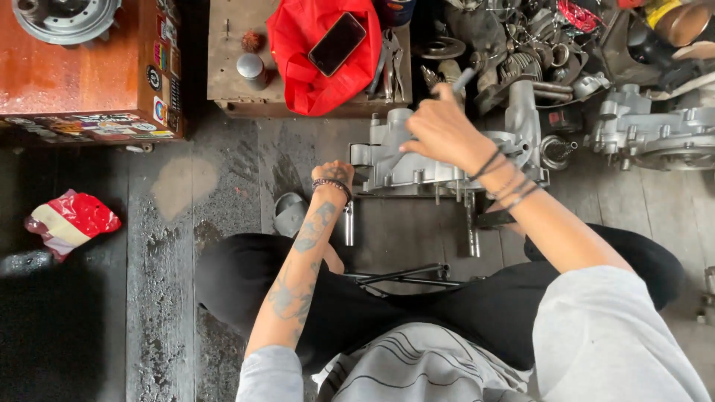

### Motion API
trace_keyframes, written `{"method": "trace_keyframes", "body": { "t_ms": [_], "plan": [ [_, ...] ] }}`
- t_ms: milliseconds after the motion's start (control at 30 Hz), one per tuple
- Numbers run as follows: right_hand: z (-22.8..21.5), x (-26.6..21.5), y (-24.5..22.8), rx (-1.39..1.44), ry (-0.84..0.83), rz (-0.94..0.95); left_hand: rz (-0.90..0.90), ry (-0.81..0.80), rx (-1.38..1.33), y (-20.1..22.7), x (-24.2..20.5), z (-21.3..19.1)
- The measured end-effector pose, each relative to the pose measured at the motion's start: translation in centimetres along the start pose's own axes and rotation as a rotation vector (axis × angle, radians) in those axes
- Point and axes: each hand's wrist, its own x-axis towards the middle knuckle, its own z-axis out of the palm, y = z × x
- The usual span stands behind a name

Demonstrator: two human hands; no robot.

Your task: The person sits on the floor and uses a metal file to smooth the surface of a silver engine casing. They rotate the casing to access different areas and continue filing the edges and surfaces.

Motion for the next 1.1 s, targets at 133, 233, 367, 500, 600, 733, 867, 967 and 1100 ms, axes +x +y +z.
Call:
{"method": "trace_keyframes", "body": {
  "t_ms": [133,233,367,500,600,733,867,967,1100],
  "plan": [
    [5.3,4.7,-2.4,0.053,-0.131,-0.163,-0.013,0.082,-0.026,-0.7,-2.3,-4.2],
    [9.5,6.8,-2.3,0.101,-0.181,-0.262,-0.024,0.187,-0.045,-1.1,-2.8,-4.8],
    [9.7,7.6,-1.8,0.023,-0.124,-0.245,0.009,0.138,-0.078,-0.5,-1.5,-2.3],
    [10.4,7.5,-1.9,0.012,-0.137,-0.24,0.012,0.165,-0.086,0.4,-2.4,-4.0],
    [9.2,8.9,1.5,-0.153,-0.054,-0.172,0.02,0.254,-0.098,0.7,-1.9,-2.2],
    [7.5,6.6,0.8,-0.011,-0.113,-0.149,0.034,0.219,-0.1,1.2,-2.0,-2.9],
    [6.8,5.8,1.0,0.153,-0.281,-0.181,0.03,0.153,-0.111,0.7,-1.6,-2.0],
    [6.7,5.8,1.6,0.075,-0.24,-0.2,0.056,0.15,-0.114,0.8,-0.6,-1.0],
    [6.1,5.3,2.3,0.241,-0.42,-0.189,0.09,0.145,-0.115,0.7,-0.7,-1.2]
  ]
}}
